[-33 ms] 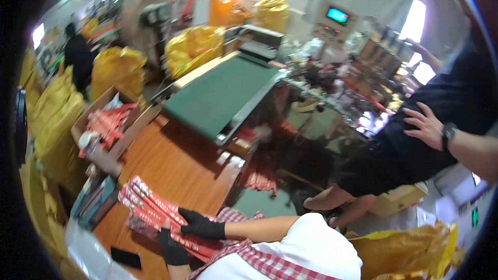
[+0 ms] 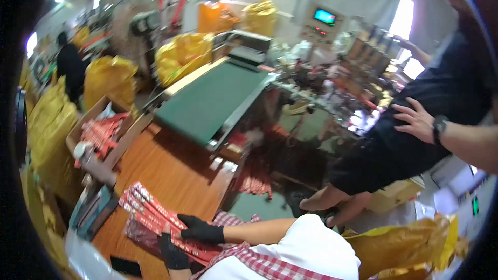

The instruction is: Bundling incense sticks and sealing them in plastic bags using a heat sealer.

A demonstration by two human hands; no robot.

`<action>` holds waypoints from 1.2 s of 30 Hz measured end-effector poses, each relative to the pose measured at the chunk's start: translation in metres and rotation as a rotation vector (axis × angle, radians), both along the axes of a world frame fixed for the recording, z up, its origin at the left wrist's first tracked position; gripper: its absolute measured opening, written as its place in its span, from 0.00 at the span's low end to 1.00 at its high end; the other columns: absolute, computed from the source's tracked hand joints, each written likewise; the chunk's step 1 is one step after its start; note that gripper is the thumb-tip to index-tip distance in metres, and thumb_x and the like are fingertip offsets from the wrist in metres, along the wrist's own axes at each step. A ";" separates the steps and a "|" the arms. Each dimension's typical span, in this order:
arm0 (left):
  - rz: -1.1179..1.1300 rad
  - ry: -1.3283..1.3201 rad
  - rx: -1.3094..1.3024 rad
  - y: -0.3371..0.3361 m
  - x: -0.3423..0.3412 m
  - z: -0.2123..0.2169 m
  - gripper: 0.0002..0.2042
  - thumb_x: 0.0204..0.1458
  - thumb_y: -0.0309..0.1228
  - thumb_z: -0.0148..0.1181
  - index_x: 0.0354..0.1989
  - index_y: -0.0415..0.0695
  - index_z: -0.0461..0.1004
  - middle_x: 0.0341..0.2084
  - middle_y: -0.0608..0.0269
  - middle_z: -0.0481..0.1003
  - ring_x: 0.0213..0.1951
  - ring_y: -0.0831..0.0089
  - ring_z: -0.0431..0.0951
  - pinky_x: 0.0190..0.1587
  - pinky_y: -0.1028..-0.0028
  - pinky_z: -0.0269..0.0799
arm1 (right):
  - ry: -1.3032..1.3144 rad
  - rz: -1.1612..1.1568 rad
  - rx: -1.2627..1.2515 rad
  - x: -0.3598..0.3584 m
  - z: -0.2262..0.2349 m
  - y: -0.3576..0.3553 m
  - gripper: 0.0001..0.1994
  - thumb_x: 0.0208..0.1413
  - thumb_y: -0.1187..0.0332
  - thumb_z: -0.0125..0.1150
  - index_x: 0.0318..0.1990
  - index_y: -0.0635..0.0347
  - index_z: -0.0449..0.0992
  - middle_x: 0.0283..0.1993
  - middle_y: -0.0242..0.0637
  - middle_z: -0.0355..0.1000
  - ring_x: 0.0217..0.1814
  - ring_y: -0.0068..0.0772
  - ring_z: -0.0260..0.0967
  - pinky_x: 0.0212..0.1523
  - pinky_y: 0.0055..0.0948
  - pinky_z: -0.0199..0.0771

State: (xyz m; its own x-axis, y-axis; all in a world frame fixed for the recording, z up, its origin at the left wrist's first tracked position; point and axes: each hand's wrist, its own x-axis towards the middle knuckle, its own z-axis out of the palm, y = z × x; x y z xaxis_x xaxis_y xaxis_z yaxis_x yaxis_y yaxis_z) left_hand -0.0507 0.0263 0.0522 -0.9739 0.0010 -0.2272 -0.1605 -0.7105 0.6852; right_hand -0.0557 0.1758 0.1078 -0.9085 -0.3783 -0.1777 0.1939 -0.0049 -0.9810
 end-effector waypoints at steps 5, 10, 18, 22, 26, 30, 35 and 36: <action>-0.049 0.038 -0.067 0.037 -0.008 0.001 0.29 0.54 0.34 0.59 0.64 0.39 0.59 0.54 0.52 0.69 0.50 0.60 0.74 0.51 0.62 0.73 | -0.185 -0.082 -0.134 0.002 -0.018 0.030 0.31 0.54 0.59 0.66 0.61 0.66 0.66 0.55 0.37 0.72 0.55 0.24 0.66 0.57 0.26 0.65; -0.007 -0.037 -0.216 0.043 -0.023 -0.013 0.15 0.60 0.38 0.55 0.47 0.40 0.73 0.41 0.59 0.74 0.42 0.70 0.73 0.47 0.71 0.71 | -0.176 -0.137 -0.081 0.000 -0.009 0.044 0.31 0.57 0.56 0.64 0.62 0.66 0.65 0.58 0.37 0.70 0.57 0.25 0.66 0.58 0.26 0.65; -0.238 -0.159 0.049 0.016 -0.004 0.009 0.11 0.59 0.36 0.55 0.42 0.43 0.76 0.24 0.65 0.73 0.26 0.75 0.71 0.29 0.77 0.69 | -0.136 -0.130 -0.095 0.005 -0.014 0.022 0.29 0.61 0.54 0.59 0.64 0.63 0.63 0.59 0.36 0.69 0.58 0.26 0.65 0.59 0.27 0.64; -0.042 0.068 0.009 0.012 -0.012 -0.043 0.23 0.59 0.36 0.55 0.61 0.42 0.64 0.48 0.57 0.72 0.46 0.67 0.74 0.48 0.67 0.73 | 0.173 -0.305 0.170 0.001 -0.068 0.035 0.26 0.61 0.53 0.58 0.56 0.66 0.68 0.51 0.41 0.72 0.54 0.35 0.67 0.56 0.35 0.66; -0.116 0.095 0.181 0.011 -0.004 0.007 0.20 0.58 0.32 0.54 0.59 0.42 0.65 0.48 0.60 0.73 0.49 0.67 0.75 0.51 0.65 0.73 | -0.024 -0.234 0.154 -0.012 -0.016 0.036 0.19 0.61 0.58 0.58 0.51 0.66 0.72 0.47 0.34 0.73 0.47 0.22 0.69 0.47 0.27 0.71; -0.015 -0.026 0.103 0.006 -0.009 0.024 0.19 0.56 0.29 0.57 0.57 0.40 0.68 0.44 0.62 0.76 0.44 0.71 0.78 0.47 0.70 0.75 | 0.035 -0.208 -0.068 -0.017 0.009 0.016 0.21 0.65 0.65 0.50 0.63 0.63 0.64 0.55 0.35 0.70 0.54 0.23 0.66 0.56 0.26 0.66; 0.036 -0.131 0.087 0.002 0.004 0.054 0.18 0.55 0.26 0.57 0.55 0.39 0.69 0.44 0.61 0.76 0.44 0.71 0.78 0.48 0.70 0.75 | 0.048 -0.128 -0.091 -0.016 -0.010 0.002 0.20 0.64 0.67 0.51 0.62 0.62 0.64 0.53 0.34 0.71 0.54 0.23 0.66 0.55 0.27 0.66; 0.040 -0.132 0.080 0.002 0.007 0.052 0.18 0.55 0.26 0.57 0.55 0.39 0.69 0.44 0.61 0.76 0.44 0.71 0.78 0.48 0.70 0.75 | 0.047 -0.125 -0.098 -0.016 -0.007 0.002 0.20 0.64 0.67 0.51 0.62 0.62 0.64 0.53 0.34 0.71 0.54 0.23 0.66 0.55 0.27 0.66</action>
State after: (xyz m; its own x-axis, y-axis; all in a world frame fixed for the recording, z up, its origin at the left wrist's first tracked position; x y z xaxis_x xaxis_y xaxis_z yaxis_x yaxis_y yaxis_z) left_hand -0.0441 0.0286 0.1042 -0.9351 -0.0137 -0.3541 -0.2164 -0.7692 0.6012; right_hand -0.0713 0.1782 0.1010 -0.9561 -0.2748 -0.1020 0.1401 -0.1228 -0.9825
